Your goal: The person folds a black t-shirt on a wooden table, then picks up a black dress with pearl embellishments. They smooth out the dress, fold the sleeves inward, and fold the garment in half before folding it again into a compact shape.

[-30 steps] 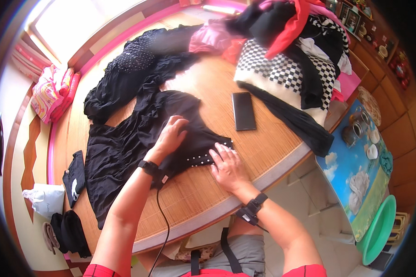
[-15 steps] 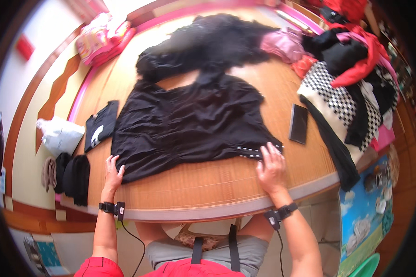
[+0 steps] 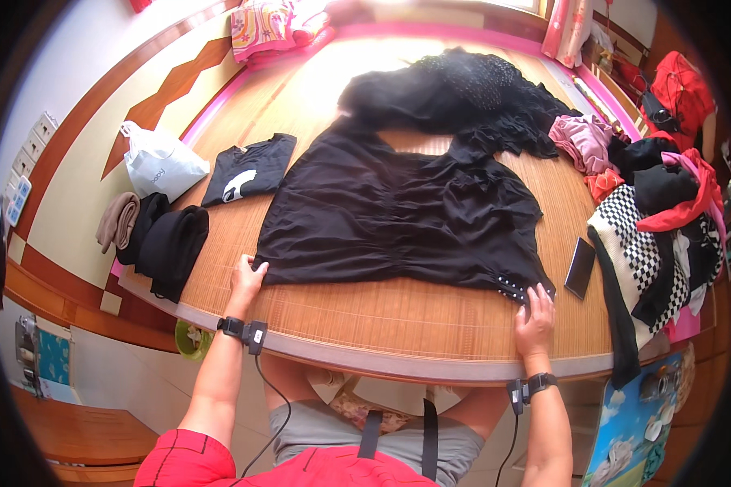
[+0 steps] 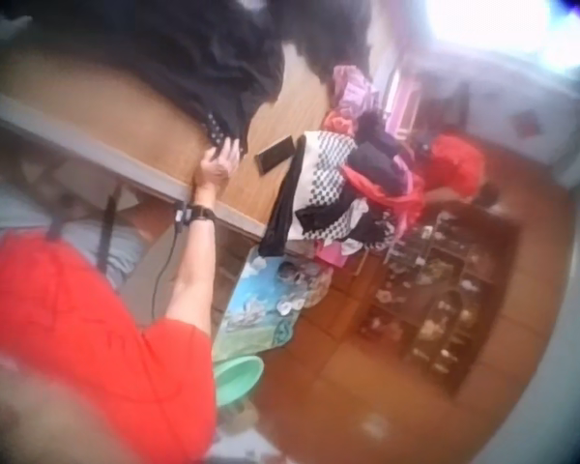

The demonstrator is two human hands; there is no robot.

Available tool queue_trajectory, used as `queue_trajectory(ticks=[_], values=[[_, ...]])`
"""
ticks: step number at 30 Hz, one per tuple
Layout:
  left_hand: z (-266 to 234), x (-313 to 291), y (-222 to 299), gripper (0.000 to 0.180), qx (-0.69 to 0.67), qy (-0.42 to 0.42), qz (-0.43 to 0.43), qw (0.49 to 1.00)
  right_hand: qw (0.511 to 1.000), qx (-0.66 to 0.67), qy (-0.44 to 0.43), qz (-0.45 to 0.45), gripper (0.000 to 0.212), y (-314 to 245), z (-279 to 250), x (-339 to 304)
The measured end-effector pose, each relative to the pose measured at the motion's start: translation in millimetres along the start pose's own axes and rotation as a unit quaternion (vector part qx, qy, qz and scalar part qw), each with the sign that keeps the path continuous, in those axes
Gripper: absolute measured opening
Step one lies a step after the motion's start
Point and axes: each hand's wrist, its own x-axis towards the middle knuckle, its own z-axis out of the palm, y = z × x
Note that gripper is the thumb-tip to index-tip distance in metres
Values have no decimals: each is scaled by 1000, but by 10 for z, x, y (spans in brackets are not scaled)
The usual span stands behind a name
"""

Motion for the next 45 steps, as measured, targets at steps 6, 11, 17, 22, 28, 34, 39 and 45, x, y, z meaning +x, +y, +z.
queue_trajectory(ticks=[6, 11, 17, 22, 28, 34, 39, 45], values=[[-58, 14, 46, 24, 23, 51, -17, 998, 1000, -12, 1, -4, 47, 38, 4, -25], [54, 262, 181, 14, 11, 177, 183, 967, 1000, -18, 2, -8, 48, 45, 37, -23], [341, 542, 794, 16, -51, 11, 230, 972, 1000, -11, -8, 1, 48, -2, -21, -7], [527, 681, 878, 13, -7, 18, 179, 984, 1000, -16, -6, 6, 48, -4, -44, 1], [503, 738, 1072, 16, 5, 94, 243, 965, 1000, -11, -7, 14, 45, 15, -35, -10], [599, 424, 1821, 46, -178, -183, 367, 895, 1000, 2, 0, 13, 46, -1, -51, -9], [760, 434, 1979, 27, -82, -187, 448, 870, 1000, -4, 6, 8, 46, -7, -31, 18], [766, 285, 2062, 11, -76, -31, 421, 903, 1000, 0, 1, 26, 47, -36, -48, 18]])
